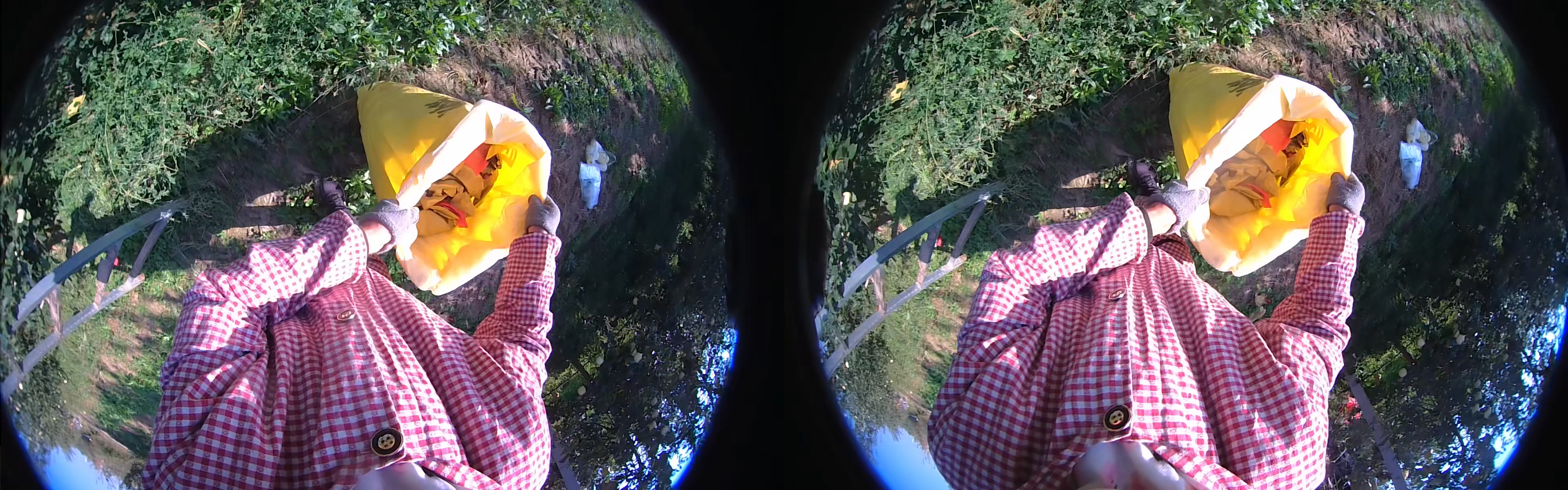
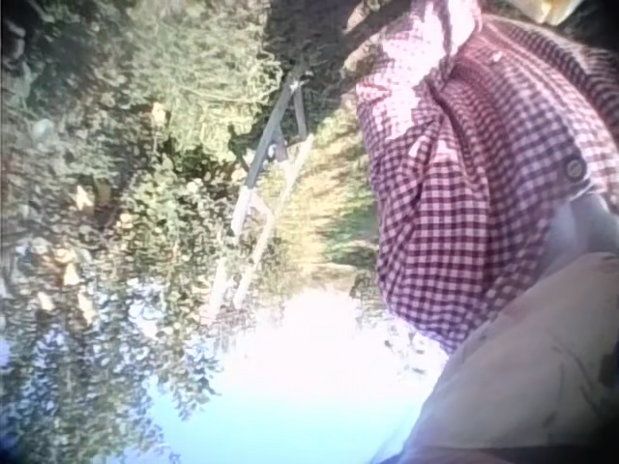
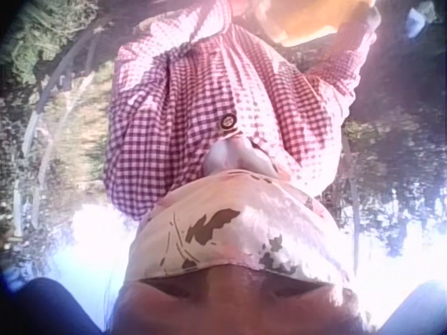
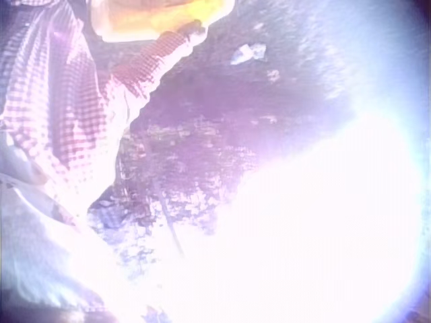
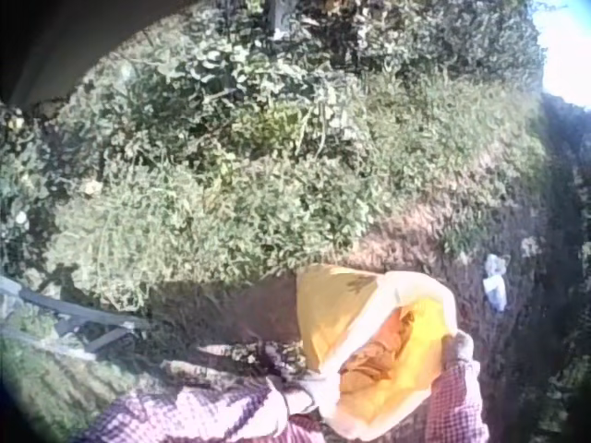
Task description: The person secures a yellow bag to a metal ladder using a white strap. They wrap the strap around the ladder rung and tie it with both hands while standing on the ladder in an orchard.
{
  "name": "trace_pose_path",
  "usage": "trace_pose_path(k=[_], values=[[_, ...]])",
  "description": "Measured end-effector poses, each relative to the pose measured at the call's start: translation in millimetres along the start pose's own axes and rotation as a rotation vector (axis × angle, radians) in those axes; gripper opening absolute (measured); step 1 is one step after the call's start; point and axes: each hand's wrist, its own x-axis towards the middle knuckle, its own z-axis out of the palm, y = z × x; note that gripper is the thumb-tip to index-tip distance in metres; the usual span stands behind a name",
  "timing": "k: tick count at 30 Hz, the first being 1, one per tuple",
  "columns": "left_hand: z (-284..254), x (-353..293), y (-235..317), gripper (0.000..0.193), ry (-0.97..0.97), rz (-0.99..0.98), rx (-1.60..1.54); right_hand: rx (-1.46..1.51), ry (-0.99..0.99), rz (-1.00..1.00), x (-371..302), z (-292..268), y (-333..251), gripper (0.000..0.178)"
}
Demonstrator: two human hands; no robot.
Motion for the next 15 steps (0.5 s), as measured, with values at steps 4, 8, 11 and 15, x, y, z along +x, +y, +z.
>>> trace_pose_path(k=[4,8,11,15], values=[[-15,-72,12,0.039,0.017,-0.028,0.479,-0.077,0.028,-0.086,-8,16,-36,0.032],[-18,-51,-21,0.042,0.014,-0.125,0.069,-0.242,0.063,-0.412,-35,38,-133,0.045],[-28,-41,-8,0.044,0.085,-0.211,0.137,0.156,-0.194,-0.668,-95,69,-145,0.048],[-31,-19,-13,0.041,0.070,-0.136,-0.061,-0.350,-0.420,-0.407,-152,98,-124,0.063]])
